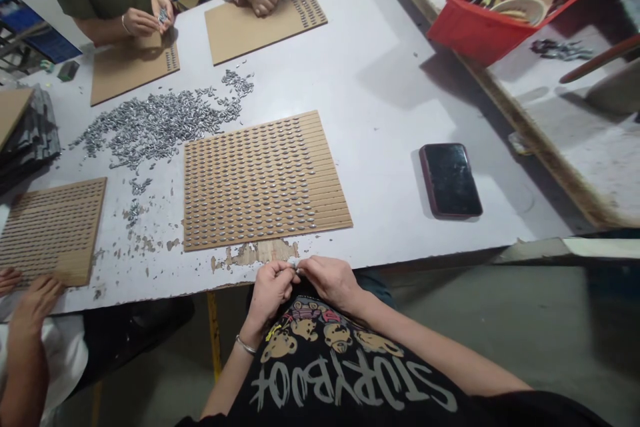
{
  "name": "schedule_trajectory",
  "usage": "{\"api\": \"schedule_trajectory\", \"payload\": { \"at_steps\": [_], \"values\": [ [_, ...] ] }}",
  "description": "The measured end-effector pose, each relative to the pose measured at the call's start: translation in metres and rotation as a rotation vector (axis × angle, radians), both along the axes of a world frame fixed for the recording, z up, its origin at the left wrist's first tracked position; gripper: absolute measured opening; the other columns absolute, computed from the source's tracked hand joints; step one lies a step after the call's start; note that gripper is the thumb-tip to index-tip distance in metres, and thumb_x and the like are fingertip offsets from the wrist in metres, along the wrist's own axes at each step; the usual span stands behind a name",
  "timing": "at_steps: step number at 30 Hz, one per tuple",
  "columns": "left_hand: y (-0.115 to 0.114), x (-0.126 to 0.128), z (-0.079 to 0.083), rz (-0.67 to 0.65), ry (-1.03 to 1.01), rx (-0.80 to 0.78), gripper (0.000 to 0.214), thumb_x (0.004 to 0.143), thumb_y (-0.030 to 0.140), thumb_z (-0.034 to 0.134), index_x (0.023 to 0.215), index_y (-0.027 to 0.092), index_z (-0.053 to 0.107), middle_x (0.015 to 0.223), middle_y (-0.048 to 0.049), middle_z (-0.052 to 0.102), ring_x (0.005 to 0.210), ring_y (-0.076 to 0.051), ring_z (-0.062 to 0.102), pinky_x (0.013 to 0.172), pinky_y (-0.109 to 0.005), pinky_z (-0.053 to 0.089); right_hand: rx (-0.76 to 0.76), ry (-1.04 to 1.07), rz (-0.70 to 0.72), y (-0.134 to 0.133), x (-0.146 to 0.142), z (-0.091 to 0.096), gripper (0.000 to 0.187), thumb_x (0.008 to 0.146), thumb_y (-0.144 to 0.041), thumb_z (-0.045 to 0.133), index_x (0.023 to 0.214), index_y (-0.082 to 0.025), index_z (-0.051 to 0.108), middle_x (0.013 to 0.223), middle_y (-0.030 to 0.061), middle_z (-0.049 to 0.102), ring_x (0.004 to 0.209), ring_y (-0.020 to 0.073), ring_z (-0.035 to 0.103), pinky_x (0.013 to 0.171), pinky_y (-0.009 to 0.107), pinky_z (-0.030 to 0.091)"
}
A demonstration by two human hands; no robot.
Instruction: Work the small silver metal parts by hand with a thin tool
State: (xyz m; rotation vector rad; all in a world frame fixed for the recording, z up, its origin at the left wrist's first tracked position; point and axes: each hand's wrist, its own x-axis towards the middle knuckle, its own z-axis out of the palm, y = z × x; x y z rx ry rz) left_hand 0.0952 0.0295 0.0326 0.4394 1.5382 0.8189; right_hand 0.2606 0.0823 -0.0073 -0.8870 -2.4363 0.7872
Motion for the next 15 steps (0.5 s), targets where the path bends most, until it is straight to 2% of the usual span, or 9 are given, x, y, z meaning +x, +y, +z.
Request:
{"api": "schedule_trajectory", "payload": {
  "at_steps": [4,10,15],
  "values": [
    [0.0,-0.0006,-0.0003,-0.021,-0.005,0.017,0.026,0.075,0.041,0.063,0.068,0.016,0.059,0.04,0.0073,0.042,0.034,-0.005,0.03,0.036,-0.019,0.019,0.014,0.0,-0.061,-0.002,-0.0021,-0.0022,0.029,0.104,-0.026,0.037,0.095,-0.02,0.063,0.072,0.0029,0.064,0.065,0.014,0.057,0.061,0.025,0.033],
    [0.001,-0.0003,-0.0008,0.015,-0.014,-0.002,0.019,0.072,0.034,0.064,0.07,0.016,0.059,0.042,0.0073,0.044,0.033,-0.005,0.031,0.036,-0.019,0.018,0.0,-0.016,0.02,-0.0009,-0.0004,-0.0001,0.026,0.102,-0.023,0.039,0.097,-0.021,0.064,0.072,0.0024,0.063,0.064,0.0145,0.056,0.06,0.025,0.033],
    [0.001,-0.0004,0.0002,-0.007,-0.009,0.01,0.023,0.074,0.037,0.063,0.068,0.016,0.059,0.04,0.0077,0.043,0.033,-0.004,0.029,0.036,-0.019,0.018,-0.004,-0.045,-0.047,-0.0017,-0.0019,0.0001,0.027,0.102,-0.024,0.039,0.095,-0.021,0.064,0.075,0.0036,0.065,0.066,0.0147,0.057,0.06,0.025,0.033]
  ]
}}
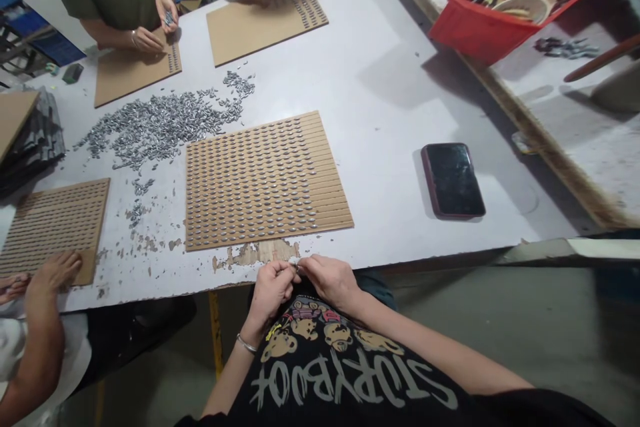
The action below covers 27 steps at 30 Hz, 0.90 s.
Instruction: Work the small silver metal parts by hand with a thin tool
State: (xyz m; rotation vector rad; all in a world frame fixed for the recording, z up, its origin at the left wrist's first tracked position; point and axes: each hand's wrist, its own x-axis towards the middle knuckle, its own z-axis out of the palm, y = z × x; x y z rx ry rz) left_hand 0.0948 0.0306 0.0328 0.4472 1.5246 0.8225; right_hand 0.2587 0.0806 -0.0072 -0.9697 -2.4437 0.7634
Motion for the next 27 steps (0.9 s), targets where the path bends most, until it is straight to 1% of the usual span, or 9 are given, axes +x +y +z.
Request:
{"api": "schedule_trajectory", "payload": {
  "at_steps": [5,8,10,15,19,21,23,25,27],
  "values": [
    [-0.001,0.0,-0.001,0.011,0.006,-0.012,0.016,0.073,0.031,0.06,0.069,0.016,0.059,0.039,0.0083,0.042,0.033,-0.005,0.029,0.036,-0.019,0.018,0.025,-0.016,0.06,0.001,0.001,0.001,0.028,0.101,-0.024,0.039,0.092,-0.021,0.065,0.069,0.0025,0.062,0.062,0.0145,0.054,0.058,0.026,0.032],
    [-0.001,0.0,0.0,0.014,0.001,-0.014,0.017,0.073,0.032,0.061,0.07,0.016,0.06,0.04,0.008,0.044,0.033,-0.004,0.03,0.037,-0.018,0.02,0.014,-0.001,0.066,0.002,0.001,0.002,0.03,0.102,-0.025,0.037,0.094,-0.021,0.065,0.07,0.0025,0.063,0.062,0.0146,0.055,0.058,0.026,0.033],
    [-0.001,0.0,0.0,0.01,0.003,-0.015,0.02,0.074,0.035,0.063,0.07,0.015,0.06,0.041,0.0077,0.044,0.033,-0.004,0.031,0.037,-0.018,0.02,-0.022,0.041,0.04,0.001,0.001,0.001,0.031,0.103,-0.027,0.035,0.096,-0.02,0.064,0.073,0.0032,0.065,0.065,0.0148,0.058,0.06,0.025,0.036],
    [0.001,0.0,0.002,0.022,-0.01,-0.018,0.025,0.074,0.04,0.064,0.071,0.016,0.058,0.041,0.0084,0.044,0.032,-0.004,0.028,0.036,-0.019,0.017,-0.203,0.103,-0.123,0.002,-0.002,0.004,0.029,0.103,-0.032,0.035,0.102,-0.02,0.062,0.083,0.0055,0.07,0.073,0.0166,0.064,0.066,0.026,0.043],
    [0.0,-0.003,0.003,-0.005,-0.046,-0.023,0.026,0.074,0.041,0.066,0.071,0.016,0.058,0.044,0.0077,0.046,0.033,-0.004,0.029,0.036,-0.019,0.017,-0.411,0.116,-0.144,0.006,-0.005,0.014,0.024,0.099,-0.033,0.041,0.109,-0.02,0.059,0.09,0.0057,0.071,0.078,0.0185,0.065,0.07,0.029,0.046],
    [-0.002,-0.004,0.002,-0.044,-0.062,-0.018,0.027,0.074,0.041,0.067,0.071,0.015,0.06,0.047,0.006,0.049,0.035,-0.004,0.031,0.037,-0.019,0.017,-0.507,0.119,-0.099,0.009,-0.006,0.019,0.019,0.096,-0.031,0.047,0.103,-0.02,0.06,0.084,0.0036,0.069,0.075,0.0179,0.062,0.068,0.028,0.044],
    [-0.005,-0.004,0.001,-0.077,-0.08,0.0,0.028,0.074,0.041,0.067,0.071,0.014,0.061,0.05,0.0047,0.052,0.036,-0.004,0.033,0.038,-0.02,0.017,-0.583,0.13,-0.07,0.01,-0.008,0.023,0.014,0.093,-0.029,0.048,0.089,-0.02,0.058,0.074,0.0001,0.064,0.067,0.0156,0.057,0.062,0.026,0.041],
    [-0.007,-0.004,0.001,-0.09,-0.096,0.01,0.028,0.075,0.041,0.067,0.071,0.014,0.061,0.047,0.0054,0.049,0.036,-0.004,0.032,0.038,-0.02,0.016,-0.653,0.167,-0.079,0.011,-0.01,0.024,0.018,0.093,-0.029,0.048,0.077,-0.021,0.052,0.067,-0.003,0.057,0.062,0.0133,0.051,0.058,0.024,0.037],
    [-0.007,-0.002,0.003,-0.095,-0.11,0.013,0.029,0.076,0.043,0.066,0.073,0.014,0.062,0.042,0.0072,0.044,0.035,-0.004,0.029,0.039,-0.02,0.016,-0.723,0.214,-0.119,0.01,-0.011,0.024,0.024,0.094,-0.033,0.048,0.072,-0.021,0.046,0.063,-0.0053,0.05,0.06,0.0119,0.045,0.056,0.023,0.035]
  ]
}}
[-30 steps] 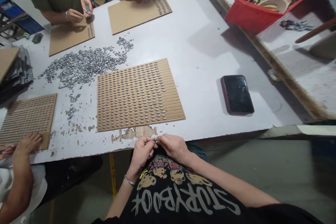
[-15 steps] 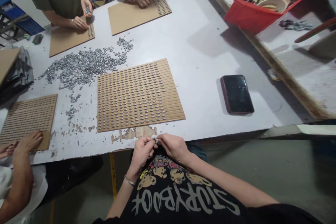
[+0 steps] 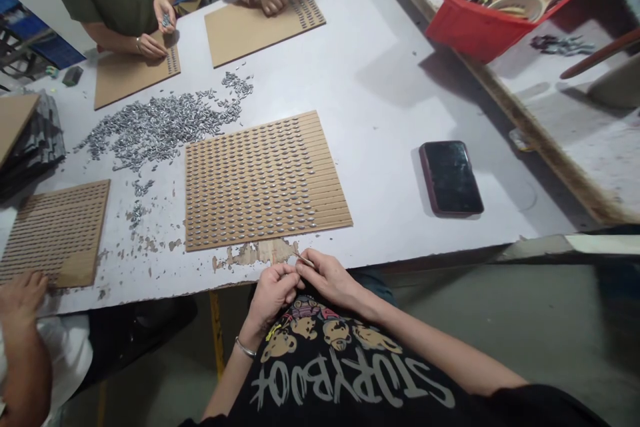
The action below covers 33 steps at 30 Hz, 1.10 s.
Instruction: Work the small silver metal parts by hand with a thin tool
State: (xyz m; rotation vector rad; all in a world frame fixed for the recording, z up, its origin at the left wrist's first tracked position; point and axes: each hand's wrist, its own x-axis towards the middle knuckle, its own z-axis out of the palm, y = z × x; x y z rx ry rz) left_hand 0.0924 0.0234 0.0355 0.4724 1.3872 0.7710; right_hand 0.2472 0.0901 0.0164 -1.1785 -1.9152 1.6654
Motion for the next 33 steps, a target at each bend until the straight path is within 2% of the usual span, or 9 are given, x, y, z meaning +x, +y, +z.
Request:
{"api": "schedule_trajectory", "payload": {
  "at_steps": [5,9,14,17,20,23,25,28,33],
  "values": [
    [0.003,0.006,0.005,0.011,0.006,0.059,0.035,0.079,0.049,0.064,0.076,0.014,0.062,0.041,0.0077,0.042,0.036,-0.005,0.029,0.04,-0.02,0.018,-0.146,0.043,-0.101,-0.005,-0.001,-0.005,0.03,0.094,-0.043,0.049,0.074,-0.021,0.046,0.063,-0.0056,0.049,0.061,0.0118,0.044,0.057,0.023,0.036],
    [0.002,0.008,-0.001,0.037,0.028,0.092,0.039,0.079,0.052,0.065,0.077,0.013,0.064,0.04,0.0075,0.042,0.036,-0.005,0.029,0.041,-0.02,0.019,-0.258,0.116,-0.16,-0.009,-0.003,-0.009,0.031,0.094,-0.048,0.048,0.08,-0.021,0.049,0.068,-0.0041,0.053,0.066,0.0132,0.048,0.062,0.025,0.041],
    [0.001,0.01,-0.009,0.084,-0.021,0.115,0.041,0.077,0.054,0.068,0.077,0.013,0.064,0.038,0.008,0.041,0.034,-0.005,0.028,0.039,-0.02,0.019,-0.284,0.18,-0.216,-0.011,-0.006,-0.008,0.034,0.093,-0.051,0.049,0.077,-0.021,0.046,0.069,-0.0031,0.053,0.068,0.0137,0.049,0.065,0.026,0.044],
    [0.002,0.01,-0.011,0.095,-0.011,0.128,0.04,0.077,0.053,0.067,0.076,0.013,0.064,0.038,0.0084,0.04,0.034,-0.004,0.028,0.039,-0.02,0.019,-0.271,0.182,-0.202,-0.01,-0.006,-0.005,0.035,0.094,-0.052,0.047,0.078,-0.021,0.046,0.07,-0.0022,0.054,0.068,0.0144,0.051,0.066,0.027,0.045],
    [0.002,0.01,-0.012,0.127,0.039,0.131,0.039,0.077,0.052,0.067,0.076,0.013,0.063,0.047,0.0048,0.05,0.036,-0.004,0.032,0.04,-0.02,0.02,-0.172,0.126,-0.184,-0.007,0.0,-0.005,0.031,0.098,-0.049,0.039,0.088,-0.021,0.048,0.074,-0.0007,0.057,0.068,0.0156,0.054,0.066,0.028,0.046],
    [0.003,0.008,-0.014,0.157,0.118,0.127,0.036,0.078,0.049,0.067,0.078,0.013,0.063,0.065,-0.0017,0.064,0.039,-0.003,0.037,0.04,-0.02,0.023,0.039,-0.039,-0.129,-0.005,0.007,-0.007,0.024,0.1,-0.04,0.034,0.101,-0.02,0.047,0.079,0.0021,0.061,0.069,0.0174,0.058,0.066,0.03,0.045],
    [0.003,0.008,-0.014,0.145,0.161,0.122,0.034,0.08,0.047,0.066,0.079,0.013,0.063,0.067,-0.0024,0.065,0.04,-0.003,0.038,0.04,-0.02,0.023,0.208,-0.142,-0.045,-0.005,0.011,-0.009,0.021,0.101,-0.035,0.034,0.1,-0.02,0.049,0.082,0.0043,0.063,0.07,0.0184,0.06,0.066,0.03,0.044],
    [0.003,0.008,-0.015,0.13,0.176,0.116,0.033,0.081,0.045,0.065,0.076,0.013,0.063,0.06,0.0002,0.06,0.039,-0.004,0.037,0.04,-0.02,0.024,0.438,-0.204,0.04,-0.006,0.013,-0.012,0.025,0.102,-0.031,0.032,0.096,-0.02,0.054,0.084,0.0066,0.065,0.073,0.0189,0.062,0.065,0.029,0.043],
    [0.003,0.008,-0.014,0.155,0.131,0.119,0.033,0.08,0.046,0.066,0.078,0.013,0.063,0.067,-0.0011,0.063,0.039,-0.003,0.038,0.04,-0.019,0.025,0.599,-0.206,0.051,-0.009,0.011,-0.017,0.024,0.103,-0.028,0.035,0.098,-0.02,0.058,0.083,0.0055,0.068,0.072,0.0165,0.063,0.064,0.026,0.042]
  ]
}}
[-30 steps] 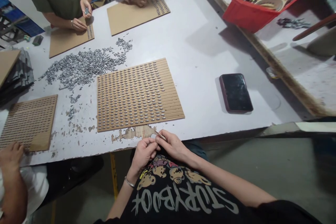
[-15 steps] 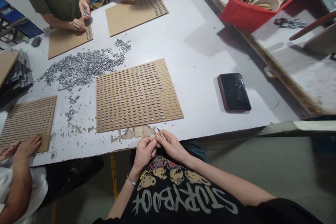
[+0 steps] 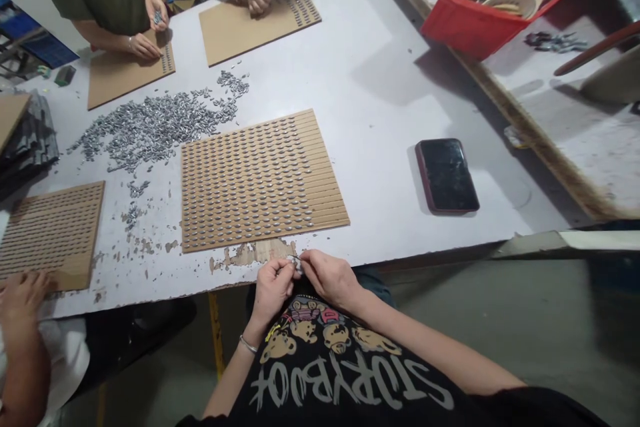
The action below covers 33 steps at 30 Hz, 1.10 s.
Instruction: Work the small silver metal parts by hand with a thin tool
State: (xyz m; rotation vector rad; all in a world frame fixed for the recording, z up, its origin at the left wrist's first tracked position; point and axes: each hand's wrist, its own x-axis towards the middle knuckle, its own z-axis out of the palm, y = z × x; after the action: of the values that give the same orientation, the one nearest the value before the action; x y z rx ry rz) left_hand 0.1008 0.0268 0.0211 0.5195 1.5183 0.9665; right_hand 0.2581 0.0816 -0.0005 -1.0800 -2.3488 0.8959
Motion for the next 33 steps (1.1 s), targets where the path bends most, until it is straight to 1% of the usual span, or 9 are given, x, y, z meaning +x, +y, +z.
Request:
{"api": "schedule_trajectory", "payload": {
  "at_steps": [2,5,7,13,18,22,25,30,33],
  "values": [
    [0.0001,-0.0002,0.0003,0.004,-0.012,-0.009,0.033,0.079,0.046,0.067,0.077,0.013,0.062,0.063,0.0004,0.061,0.039,-0.003,0.037,0.039,-0.019,0.024,0.045,0.027,0.006,-0.0004,-0.0003,-0.0019,0.023,0.103,-0.027,0.037,0.098,-0.02,0.058,0.082,0.0049,0.068,0.072,0.0162,0.063,0.064,0.026,0.041],
    [0.0005,-0.0004,0.0003,-0.009,-0.006,-0.02,0.032,0.08,0.046,0.066,0.075,0.014,0.062,0.049,0.005,0.051,0.037,-0.004,0.035,0.039,-0.018,0.023,0.105,0.062,0.008,-0.0005,0.0004,-0.0029,0.023,0.103,-0.025,0.037,0.096,-0.019,0.059,0.08,0.0045,0.066,0.071,0.0157,0.062,0.063,0.025,0.041],
    [0.0007,-0.0001,0.0,-0.015,0.011,-0.019,0.031,0.08,0.045,0.066,0.073,0.014,0.061,0.046,0.006,0.048,0.037,-0.004,0.035,0.04,-0.018,0.024,0.131,0.067,0.012,-0.0004,0.0012,-0.0022,0.024,0.103,-0.024,0.036,0.095,-0.019,0.059,0.078,0.0039,0.064,0.07,0.0151,0.06,0.062,0.024,0.04],
    [0.0013,0.0023,0.0,0.018,0.024,-0.025,0.026,0.078,0.039,0.065,0.075,0.014,0.062,0.05,0.0046,0.053,0.036,-0.004,0.035,0.039,-0.018,0.025,0.146,0.117,0.069,-0.0005,0.0022,-0.0009,0.024,0.102,-0.021,0.038,0.096,-0.019,0.061,0.077,0.0036,0.061,0.069,0.0149,0.057,0.063,0.024,0.04],
    [0.0021,0.0023,0.0009,0.014,0.021,-0.016,0.029,0.078,0.042,0.065,0.075,0.014,0.062,0.059,0.0012,0.06,0.037,-0.004,0.037,0.039,-0.018,0.025,0.13,0.112,-0.019,-0.0008,0.0003,-0.0029,0.023,0.101,-0.019,0.039,0.095,-0.019,0.061,0.078,0.004,0.061,0.071,0.0153,0.057,0.063,0.024,0.04],
    [0.0022,0.0025,0.0001,0.004,0.036,-0.023,0.031,0.078,0.044,0.065,0.072,0.014,0.061,0.05,0.0041,0.054,0.036,-0.004,0.036,0.039,-0.018,0.025,0.167,0.103,0.014,-0.0007,0.0002,-0.0018,0.025,0.102,-0.019,0.038,0.095,-0.019,0.062,0.078,0.0038,0.062,0.069,0.0146,0.056,0.062,0.024,0.038],
    [0.0017,0.0026,-0.0015,0.02,0.034,-0.024,0.029,0.077,0.043,0.066,0.074,0.014,0.061,0.053,0.0029,0.057,0.036,-0.004,0.036,0.038,-0.018,0.025,0.152,0.121,0.045,-0.0006,0.0006,-0.0016,0.025,0.102,-0.02,0.038,0.094,-0.019,0.062,0.077,0.0034,0.062,0.068,0.0139,0.055,0.062,0.024,0.038],
    [0.0013,0.0018,-0.0022,0.013,0.04,-0.037,0.031,0.078,0.045,0.066,0.075,0.014,0.062,0.055,0.0017,0.059,0.036,-0.004,0.036,0.038,-0.019,0.024,0.126,0.111,-0.013,-0.001,-0.0006,-0.0019,0.026,0.102,-0.019,0.037,0.094,-0.018,0.062,0.078,0.0039,0.061,0.07,0.0147,0.056,0.063,0.024,0.038],
    [0.0018,0.0017,-0.0003,-0.001,0.059,-0.039,0.03,0.078,0.044,0.065,0.071,0.015,0.061,0.047,0.0046,0.052,0.035,-0.004,0.034,0.039,-0.018,0.024,0.15,0.103,0.005,-0.0008,-0.0004,-0.0011,0.026,0.102,-0.019,0.037,0.094,-0.019,0.062,0.078,0.0039,0.061,0.07,0.0146,0.056,0.062,0.024,0.037]
  ]
}}
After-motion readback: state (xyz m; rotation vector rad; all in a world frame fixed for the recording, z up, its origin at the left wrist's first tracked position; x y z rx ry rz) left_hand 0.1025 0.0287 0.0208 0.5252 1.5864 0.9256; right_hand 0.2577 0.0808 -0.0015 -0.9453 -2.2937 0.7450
